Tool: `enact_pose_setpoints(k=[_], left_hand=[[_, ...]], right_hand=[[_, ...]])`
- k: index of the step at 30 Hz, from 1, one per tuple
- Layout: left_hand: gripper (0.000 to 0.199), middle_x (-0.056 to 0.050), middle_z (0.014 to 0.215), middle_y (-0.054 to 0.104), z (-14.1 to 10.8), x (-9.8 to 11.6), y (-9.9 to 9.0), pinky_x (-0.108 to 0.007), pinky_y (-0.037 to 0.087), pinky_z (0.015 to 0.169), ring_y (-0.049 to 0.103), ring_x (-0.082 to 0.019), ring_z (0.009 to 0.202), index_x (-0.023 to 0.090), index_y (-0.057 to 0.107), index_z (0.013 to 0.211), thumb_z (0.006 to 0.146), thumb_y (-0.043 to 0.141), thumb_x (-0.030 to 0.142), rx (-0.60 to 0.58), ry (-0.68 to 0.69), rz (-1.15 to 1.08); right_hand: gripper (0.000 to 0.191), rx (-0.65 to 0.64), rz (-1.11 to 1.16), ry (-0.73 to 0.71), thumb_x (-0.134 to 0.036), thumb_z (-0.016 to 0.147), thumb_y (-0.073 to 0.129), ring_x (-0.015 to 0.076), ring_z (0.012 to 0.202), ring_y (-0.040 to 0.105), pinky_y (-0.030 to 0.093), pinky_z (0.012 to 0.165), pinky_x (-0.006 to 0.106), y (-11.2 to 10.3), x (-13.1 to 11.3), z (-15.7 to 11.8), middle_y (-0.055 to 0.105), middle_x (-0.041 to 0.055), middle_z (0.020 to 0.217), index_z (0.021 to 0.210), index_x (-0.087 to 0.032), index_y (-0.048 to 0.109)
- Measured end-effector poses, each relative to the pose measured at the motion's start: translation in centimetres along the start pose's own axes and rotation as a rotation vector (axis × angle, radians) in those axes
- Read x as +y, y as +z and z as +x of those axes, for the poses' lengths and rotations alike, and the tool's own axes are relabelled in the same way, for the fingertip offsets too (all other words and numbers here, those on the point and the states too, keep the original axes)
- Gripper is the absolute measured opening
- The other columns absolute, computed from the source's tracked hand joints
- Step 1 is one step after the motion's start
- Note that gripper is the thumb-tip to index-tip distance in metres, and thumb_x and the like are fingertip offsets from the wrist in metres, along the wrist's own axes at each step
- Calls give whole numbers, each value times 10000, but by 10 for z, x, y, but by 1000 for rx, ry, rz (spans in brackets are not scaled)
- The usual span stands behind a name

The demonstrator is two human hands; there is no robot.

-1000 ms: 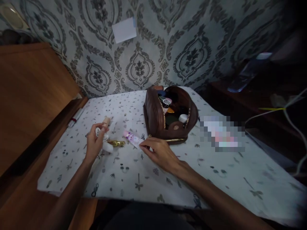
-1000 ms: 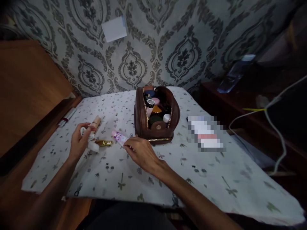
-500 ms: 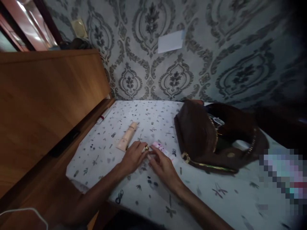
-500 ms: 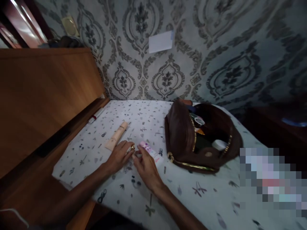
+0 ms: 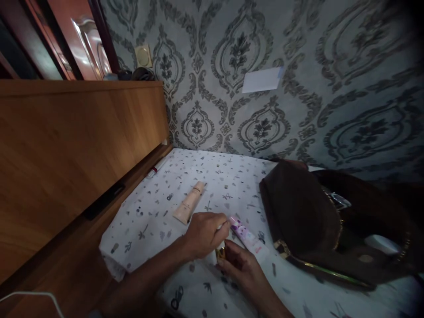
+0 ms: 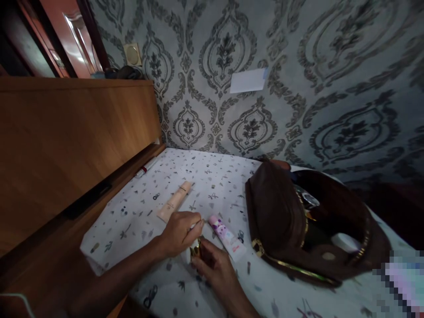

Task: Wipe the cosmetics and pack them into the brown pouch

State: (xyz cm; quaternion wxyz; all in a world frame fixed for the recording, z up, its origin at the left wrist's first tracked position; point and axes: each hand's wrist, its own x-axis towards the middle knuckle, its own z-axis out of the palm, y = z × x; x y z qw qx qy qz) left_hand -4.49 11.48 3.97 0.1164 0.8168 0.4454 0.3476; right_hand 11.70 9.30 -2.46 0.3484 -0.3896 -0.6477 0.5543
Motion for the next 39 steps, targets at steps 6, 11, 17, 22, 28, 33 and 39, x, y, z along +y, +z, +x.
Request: enact_pose_setpoints(k=[6, 11, 17, 22, 28, 33, 39], left_hand=[[358, 37, 525, 434, 14, 5, -25, -266, 265, 550, 468, -127, 547, 189, 456, 573, 913, 489, 296, -487, -136, -105], [398, 4, 745, 558, 21, -1, -5, -261, 405, 678, 541, -154, 723, 179, 564, 804, 980, 353, 467, -351, -270, -539], [490, -100, 1144, 560, -3, 7, 34, -371, 429, 989, 550, -221, 1072, 166, 400, 1351, 1005, 294, 496, -117, -244, -631], [600, -159, 1373, 449, -21, 5, 42, -429, 361, 1112, 426, -276, 1321, 178, 320, 1458, 932, 537, 368, -146, -47, -385], [474, -137, 1180, 637, -22, -8, 39, -407, 480, 972, 611, -274, 1100, 147, 519, 1307, 914, 550, 409, -163, -146, -291], [388, -105, 973, 685, -18, -1, 39, -366, 501, 852, 637, -251, 911, 147, 610, 1074, 906, 525, 486, -86, -193, -239], [389, -39, 802, 636, -15, 4, 32, -284, 448, 705, 569, -183, 719, 154, 600, 985, 939, 441, 506, -193, -189, -224]], right_hand=[[128, 162, -339, -282, -270, 846, 607, 251, 877, 647, 543, 789, 373, 1, -6, -6, 682, 95, 929, 913, -219, 704], [131, 213, -240, -230, -311, 783, 695, 211, 797, 637, 545, 697, 323, 2, -7, -5, 638, 58, 859, 854, -201, 688], [112, 299, 56, -2, -258, 692, 651, 120, 472, 513, 410, 441, 211, 1, -4, -2, 547, -50, 556, 690, -199, 555], [42, 414, -32, -181, -221, 683, 603, 175, 677, 589, 512, 653, 278, -1, -2, 0, 652, -1, 696, 712, -191, 613], [127, 267, -131, -288, -164, 741, 512, 169, 763, 603, 498, 679, 259, -1, -11, -5, 660, 21, 791, 805, -184, 620], [94, 374, -393, -304, -166, 771, 528, 135, 598, 546, 429, 572, 237, -12, -21, -12, 611, 2, 662, 717, -184, 603], [222, 487, -174, -305, -338, 878, 597, 142, 649, 614, 489, 556, 240, -33, -15, -10, 659, 31, 844, 1037, -195, 655]])
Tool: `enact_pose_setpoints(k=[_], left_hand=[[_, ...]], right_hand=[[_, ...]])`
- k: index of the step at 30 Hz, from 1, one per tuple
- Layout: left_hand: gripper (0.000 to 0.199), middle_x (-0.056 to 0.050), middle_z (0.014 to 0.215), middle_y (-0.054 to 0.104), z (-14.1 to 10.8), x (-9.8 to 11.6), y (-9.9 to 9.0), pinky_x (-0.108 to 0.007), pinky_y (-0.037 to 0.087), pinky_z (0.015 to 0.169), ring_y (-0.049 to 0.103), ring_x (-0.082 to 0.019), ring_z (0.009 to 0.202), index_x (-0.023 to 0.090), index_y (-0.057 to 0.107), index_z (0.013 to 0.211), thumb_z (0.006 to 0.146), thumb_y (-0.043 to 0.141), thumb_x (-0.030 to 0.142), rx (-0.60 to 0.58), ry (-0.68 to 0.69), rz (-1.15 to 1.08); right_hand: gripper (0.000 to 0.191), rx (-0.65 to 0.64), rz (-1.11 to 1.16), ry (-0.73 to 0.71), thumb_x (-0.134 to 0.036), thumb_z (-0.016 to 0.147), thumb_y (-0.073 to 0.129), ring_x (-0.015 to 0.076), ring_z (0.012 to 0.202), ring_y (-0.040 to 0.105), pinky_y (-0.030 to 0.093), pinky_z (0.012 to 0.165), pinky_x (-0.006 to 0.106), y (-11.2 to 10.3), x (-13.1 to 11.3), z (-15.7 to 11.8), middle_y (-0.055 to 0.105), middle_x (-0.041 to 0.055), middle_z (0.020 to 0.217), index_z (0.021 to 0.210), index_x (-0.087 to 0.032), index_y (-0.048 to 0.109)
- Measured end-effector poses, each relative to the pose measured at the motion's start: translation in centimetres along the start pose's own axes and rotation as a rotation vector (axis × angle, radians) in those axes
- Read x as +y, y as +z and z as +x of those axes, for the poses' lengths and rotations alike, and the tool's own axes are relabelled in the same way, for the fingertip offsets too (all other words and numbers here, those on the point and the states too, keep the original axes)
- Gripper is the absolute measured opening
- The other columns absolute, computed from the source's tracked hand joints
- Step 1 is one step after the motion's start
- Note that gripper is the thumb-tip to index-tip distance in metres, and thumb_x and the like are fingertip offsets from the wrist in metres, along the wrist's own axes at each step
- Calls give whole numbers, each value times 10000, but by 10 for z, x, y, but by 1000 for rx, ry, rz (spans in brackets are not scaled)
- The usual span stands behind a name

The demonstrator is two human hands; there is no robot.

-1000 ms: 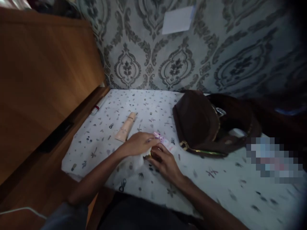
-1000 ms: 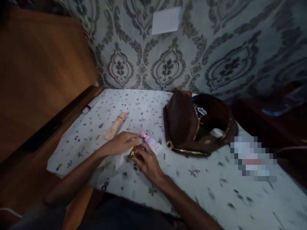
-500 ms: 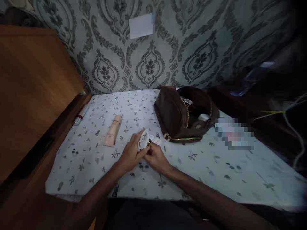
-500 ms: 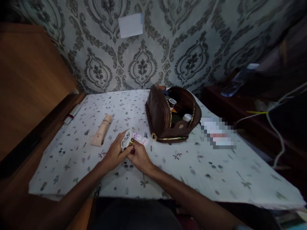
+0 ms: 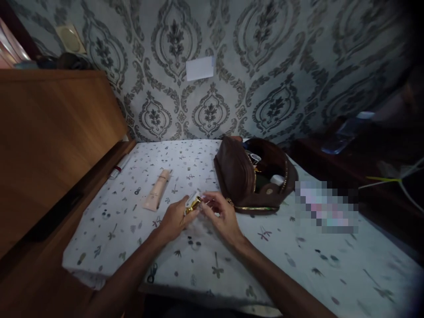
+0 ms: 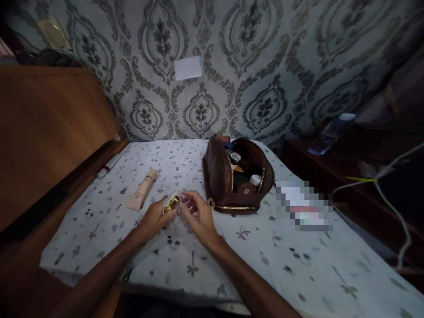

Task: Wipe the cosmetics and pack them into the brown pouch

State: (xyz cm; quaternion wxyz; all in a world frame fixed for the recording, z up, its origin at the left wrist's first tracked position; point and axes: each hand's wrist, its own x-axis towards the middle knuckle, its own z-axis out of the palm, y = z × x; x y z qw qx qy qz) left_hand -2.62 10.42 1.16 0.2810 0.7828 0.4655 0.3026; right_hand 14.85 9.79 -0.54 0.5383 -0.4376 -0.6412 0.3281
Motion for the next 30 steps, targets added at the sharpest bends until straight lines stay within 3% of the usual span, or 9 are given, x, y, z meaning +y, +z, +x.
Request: enact_pose_setpoints(k=[3, 8, 15, 18, 21, 25, 27, 30], left_hand=[[392, -29, 838, 630, -2, 0, -2, -262, 419, 686, 558, -167, 732, 157, 600, 958, 947, 423, 507, -71, 45, -81], [484, 32, 618, 472, -2, 1, -6, -242, 319, 562, 433, -118, 582, 172, 508, 707, 961, 315, 537, -56, 11, -203], [630, 43, 495, 303, 3, -2, -4, -270, 245, 502, 328, -107, 507, 218, 309, 520, 883, 246, 729, 39, -216, -240], [662, 61, 473, 285, 5, -3, -3, -248, 261, 448, 321, -96, 460, 228, 296, 530, 783, 344, 837, 151, -359, -396], [663, 82, 400, 302, 4, 3, -3, -224, 240, 351, 294, -81, 338, 227, 368, 558, 733, 413, 865, 243, -591, -640], [682, 64, 329, 379, 4, 28, 5, -190, 170, 290, 273, -65, 260, 206, 466, 584, 704, 440, 877, 232, -660, -856], [676, 61, 359, 439, 6, 42, 12, -170, 170, 284, 307, -58, 274, 197, 488, 622, 635, 539, 870, 272, -668, -921], [668, 96, 366, 404, 12, 60, 23, -165, 182, 269, 305, -53, 273, 206, 445, 612, 543, 658, 835, 317, -726, -957]], right_hand=[[343, -125, 137, -26, -384, 929, 564, 141, 707, 617, 484, 527, 230, -6, 3, 3, 628, 48, 963, 1235, -244, 630], [293, -244, 125, -110, -386, 890, 652, 159, 797, 585, 513, 656, 274, -8, 2, 5, 594, 35, 911, 1167, -306, 708], [229, -192, 155, -117, -398, 794, 764, 134, 682, 582, 503, 557, 252, -4, 0, 3, 623, 35, 889, 974, -257, 747], [171, -158, 145, -162, -347, 811, 747, 142, 712, 632, 532, 575, 251, -1, -5, -1, 671, 46, 922, 933, -231, 715], [100, -82, 112, -215, -257, 850, 691, 163, 784, 681, 568, 624, 258, 0, -11, -6, 710, 60, 947, 935, -214, 661], [136, 24, -64, -408, -152, 877, 633, 185, 868, 701, 594, 734, 300, -6, -19, -11, 716, 74, 956, 998, -213, 622], [152, 16, -213, -543, -141, 899, 597, 190, 895, 705, 594, 765, 301, -13, -24, -16, 720, 87, 975, 1034, -207, 615], [161, -26, -401, -715, -129, 935, 518, 182, 871, 710, 593, 735, 273, -29, -34, -22, 725, 104, 990, 1052, -194, 608]])
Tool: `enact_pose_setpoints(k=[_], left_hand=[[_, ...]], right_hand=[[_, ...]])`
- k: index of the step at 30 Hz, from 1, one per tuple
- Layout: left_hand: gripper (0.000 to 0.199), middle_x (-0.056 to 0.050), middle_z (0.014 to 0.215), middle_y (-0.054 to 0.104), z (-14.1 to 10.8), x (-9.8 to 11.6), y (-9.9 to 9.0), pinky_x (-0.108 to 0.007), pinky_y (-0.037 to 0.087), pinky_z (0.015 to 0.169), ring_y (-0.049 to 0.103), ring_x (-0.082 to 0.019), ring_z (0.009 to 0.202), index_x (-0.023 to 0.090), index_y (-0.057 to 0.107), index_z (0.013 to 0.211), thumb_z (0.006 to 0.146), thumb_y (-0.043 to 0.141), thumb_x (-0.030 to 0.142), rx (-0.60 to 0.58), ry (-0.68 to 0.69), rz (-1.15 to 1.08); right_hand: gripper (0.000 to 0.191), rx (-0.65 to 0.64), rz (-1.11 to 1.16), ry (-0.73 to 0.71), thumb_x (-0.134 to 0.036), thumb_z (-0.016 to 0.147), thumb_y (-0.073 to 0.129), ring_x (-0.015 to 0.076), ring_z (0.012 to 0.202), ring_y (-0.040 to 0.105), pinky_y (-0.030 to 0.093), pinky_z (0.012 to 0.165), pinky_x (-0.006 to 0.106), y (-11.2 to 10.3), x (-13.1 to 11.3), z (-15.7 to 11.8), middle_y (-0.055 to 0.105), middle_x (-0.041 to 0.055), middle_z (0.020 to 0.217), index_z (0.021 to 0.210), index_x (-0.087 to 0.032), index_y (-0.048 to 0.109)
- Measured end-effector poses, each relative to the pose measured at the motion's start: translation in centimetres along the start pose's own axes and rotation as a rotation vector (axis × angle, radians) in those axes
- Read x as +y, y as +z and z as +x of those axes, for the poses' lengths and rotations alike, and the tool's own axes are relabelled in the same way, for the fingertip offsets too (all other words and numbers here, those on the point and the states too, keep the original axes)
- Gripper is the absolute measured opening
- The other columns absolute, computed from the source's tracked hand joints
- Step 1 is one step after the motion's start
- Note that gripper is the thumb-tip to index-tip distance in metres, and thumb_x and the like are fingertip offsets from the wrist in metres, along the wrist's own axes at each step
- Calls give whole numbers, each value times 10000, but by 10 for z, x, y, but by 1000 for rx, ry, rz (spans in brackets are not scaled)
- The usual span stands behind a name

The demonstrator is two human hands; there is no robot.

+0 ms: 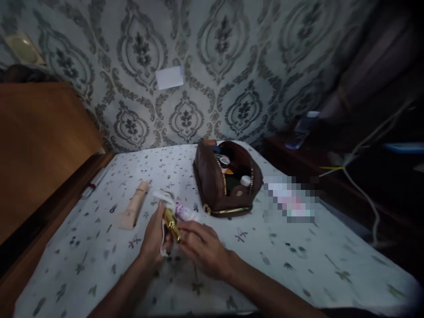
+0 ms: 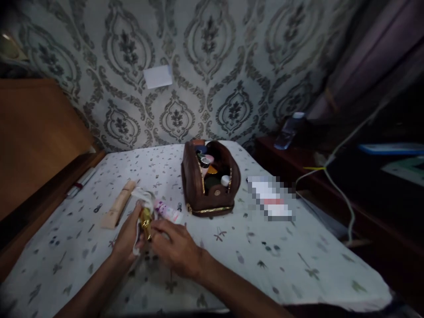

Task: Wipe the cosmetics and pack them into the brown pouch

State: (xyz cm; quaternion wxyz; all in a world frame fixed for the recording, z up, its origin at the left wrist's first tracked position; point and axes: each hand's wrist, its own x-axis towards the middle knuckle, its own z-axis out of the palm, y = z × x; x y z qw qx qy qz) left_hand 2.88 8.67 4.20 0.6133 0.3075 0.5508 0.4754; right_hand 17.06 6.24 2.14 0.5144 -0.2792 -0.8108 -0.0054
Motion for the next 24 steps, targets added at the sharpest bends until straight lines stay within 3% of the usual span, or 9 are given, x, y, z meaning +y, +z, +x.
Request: enact_pose_setpoints(k=[3, 5, 7, 9, 13, 17, 19, 21, 24], left_hand=[[673, 105, 380, 373, -1, 0, 21, -173, 211, 276, 323, -54, 288, 216, 383, 579, 521, 694, 810, -9, -73, -75], [657, 101, 365, 340, -1, 1, 35, -186, 179, 275, 294, -56, 278, 223, 371, 557, 566, 651, 818, -49, -158, -84], [629, 100, 349, 302, -4, 2, 49, -197, 140, 275, 241, -57, 262, 226, 378, 542, 629, 598, 809, -64, -179, -34], [587, 91, 362, 319, -8, 4, 61, -202, 166, 285, 259, -67, 273, 223, 402, 548, 678, 595, 761, -50, -92, 62], [498, 45, 430, 405, -10, 15, 75, -219, 312, 372, 403, -105, 387, 211, 441, 538, 823, 564, 600, -195, 367, 394], [242, 30, 583, 515, 3, 30, 85, -210, 348, 444, 434, -98, 468, 197, 575, 702, 897, 532, 334, -283, 933, 807], [166, 28, 682, 587, 12, 31, 91, -206, 359, 454, 438, -89, 460, 206, 652, 977, 903, 505, 231, -288, 1153, 988], [329, 18, 741, 620, 21, 28, 95, -208, 365, 463, 451, -89, 459, 218, 617, 1204, 918, 462, 165, -305, 1334, 1174], [371, 12, 706, 590, 33, 19, 97, -209, 371, 484, 493, -96, 491, 196, 603, 1245, 917, 453, 109, -271, 1566, 1367]], right_hand=[[201, 6, -66, -80, -93, 935, 487, 183, 858, 711, 590, 750, 275, -23, -5, 1, 731, 116, 964, 1084, -168, 600], [223, 56, -41, -49, -98, 930, 519, 191, 901, 710, 588, 779, 276, -41, -7, 2, 730, 121, 969, 1137, -153, 584], [241, 135, 55, 76, -132, 923, 571, 184, 898, 704, 591, 775, 274, -59, -6, 2, 723, 99, 959, 1161, -173, 573], [205, 254, 208, 265, -183, 919, 607, 164, 824, 697, 598, 705, 262, -78, -2, 3, 707, 61, 930, 1120, -211, 579], [107, 514, 380, 606, -252, 921, 627, 143, 698, 693, 603, 604, 249, -121, 16, 4, 702, 29, 857, 1018, -219, 595], [114, 675, 305, 666, -281, 875, 692, 136, 680, 681, 609, 647, 266, -156, 42, 4, 690, 6, 810, 941, -228, 616], [121, 654, 254, 671, -281, 859, 708, 141, 718, 678, 605, 678, 275, -164, 55, 4, 687, 7, 836, 931, -236, 622], [118, 580, 198, 665, -282, 856, 707, 152, 754, 674, 598, 702, 287, -167, 67, 5, 690, 11, 854, 933, -235, 630], [98, 444, 142, 616, -262, 867, 678, 154, 757, 667, 580, 701, 279, -163, 83, 7, 696, 7, 864, 945, -224, 631]])
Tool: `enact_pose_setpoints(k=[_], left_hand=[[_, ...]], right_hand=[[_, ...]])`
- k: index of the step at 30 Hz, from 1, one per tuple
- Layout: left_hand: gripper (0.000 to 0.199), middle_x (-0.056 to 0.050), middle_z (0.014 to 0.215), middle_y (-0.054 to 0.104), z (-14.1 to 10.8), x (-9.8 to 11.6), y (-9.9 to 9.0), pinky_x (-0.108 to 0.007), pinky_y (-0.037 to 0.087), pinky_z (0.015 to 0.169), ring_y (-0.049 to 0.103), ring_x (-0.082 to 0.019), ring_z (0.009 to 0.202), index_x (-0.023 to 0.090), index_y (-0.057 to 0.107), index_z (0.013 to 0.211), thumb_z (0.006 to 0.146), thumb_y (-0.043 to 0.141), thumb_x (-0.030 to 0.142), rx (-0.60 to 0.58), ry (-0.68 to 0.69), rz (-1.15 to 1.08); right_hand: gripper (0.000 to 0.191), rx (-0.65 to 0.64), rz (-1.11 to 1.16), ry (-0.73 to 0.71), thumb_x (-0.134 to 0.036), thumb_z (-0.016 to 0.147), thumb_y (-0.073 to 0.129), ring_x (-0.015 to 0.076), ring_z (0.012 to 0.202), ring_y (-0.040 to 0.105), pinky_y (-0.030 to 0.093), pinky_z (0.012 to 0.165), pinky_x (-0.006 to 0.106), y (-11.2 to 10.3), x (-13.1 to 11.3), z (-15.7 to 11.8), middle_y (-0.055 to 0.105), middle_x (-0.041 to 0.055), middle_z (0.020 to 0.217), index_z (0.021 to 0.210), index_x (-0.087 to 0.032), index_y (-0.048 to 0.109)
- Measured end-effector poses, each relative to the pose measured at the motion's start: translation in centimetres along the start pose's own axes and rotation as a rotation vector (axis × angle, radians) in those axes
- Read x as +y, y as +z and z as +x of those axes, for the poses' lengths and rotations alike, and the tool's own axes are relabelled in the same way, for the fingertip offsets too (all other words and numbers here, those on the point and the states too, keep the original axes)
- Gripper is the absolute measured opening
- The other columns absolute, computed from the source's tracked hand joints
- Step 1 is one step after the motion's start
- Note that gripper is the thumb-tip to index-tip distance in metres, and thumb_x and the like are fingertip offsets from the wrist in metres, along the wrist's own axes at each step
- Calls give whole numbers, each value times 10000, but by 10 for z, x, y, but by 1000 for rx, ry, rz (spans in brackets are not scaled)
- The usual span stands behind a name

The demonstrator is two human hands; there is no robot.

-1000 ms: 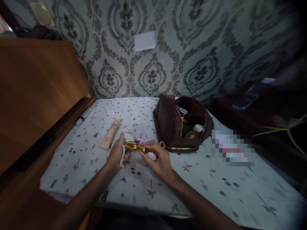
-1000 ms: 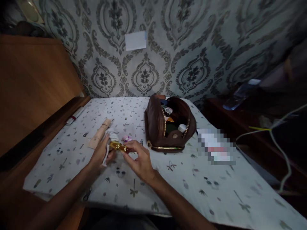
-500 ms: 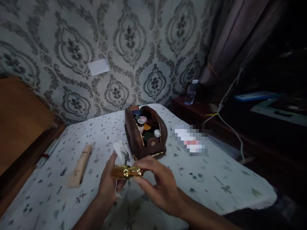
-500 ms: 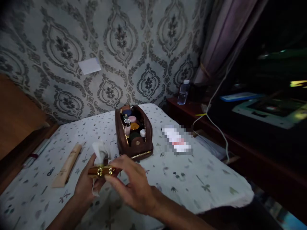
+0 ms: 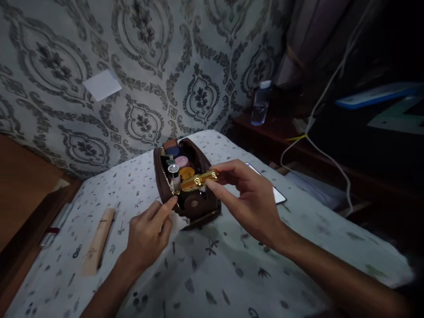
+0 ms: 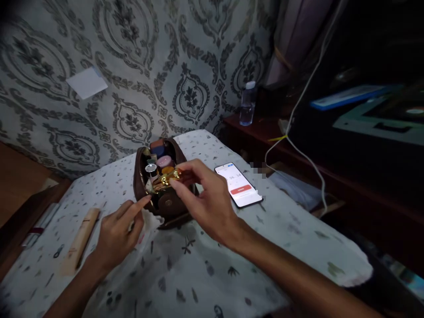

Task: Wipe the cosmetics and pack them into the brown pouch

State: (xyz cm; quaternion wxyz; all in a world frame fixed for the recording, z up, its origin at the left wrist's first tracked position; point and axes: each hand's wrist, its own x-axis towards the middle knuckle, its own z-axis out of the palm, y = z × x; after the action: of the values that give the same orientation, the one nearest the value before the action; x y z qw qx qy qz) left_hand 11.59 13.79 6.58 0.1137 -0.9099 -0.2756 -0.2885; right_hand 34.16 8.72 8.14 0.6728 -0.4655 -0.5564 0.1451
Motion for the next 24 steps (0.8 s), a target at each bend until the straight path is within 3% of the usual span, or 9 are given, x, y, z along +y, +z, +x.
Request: enact_pose_setpoints(k=[8, 16, 24], left_hand=[[418, 19, 666, 561, -9, -15, 20, -217, 405, 555, 536, -107, 553, 173, 592, 1232, 840, 535, 38, 145, 147, 67], [404, 17, 671, 576, -10, -15, 22, -217, 419, 553, 560, -114, 578, 188, 580, 1238, 863, 508, 56, 143, 100, -46], [456, 4, 697, 587, -17, -14, 23, -226, 422, 558, 558, -119, 597, 186, 561, 1288, 863, 507, 28, 141, 59, -137]], right_hand=[[83, -350, -110, -93, -192, 890, 601, 151, 741, 667, 516, 673, 249, 20, 20, 18, 700, -12, 849, 955, -239, 624], [159, -559, -211, -200, -59, 805, 650, 116, 612, 576, 396, 575, 222, 44, 29, 27, 628, -41, 698, 786, -209, 600], [159, -681, -318, -246, -46, 831, 620, 157, 733, 635, 464, 662, 262, 53, 33, 32, 673, 30, 789, 745, -168, 678]])
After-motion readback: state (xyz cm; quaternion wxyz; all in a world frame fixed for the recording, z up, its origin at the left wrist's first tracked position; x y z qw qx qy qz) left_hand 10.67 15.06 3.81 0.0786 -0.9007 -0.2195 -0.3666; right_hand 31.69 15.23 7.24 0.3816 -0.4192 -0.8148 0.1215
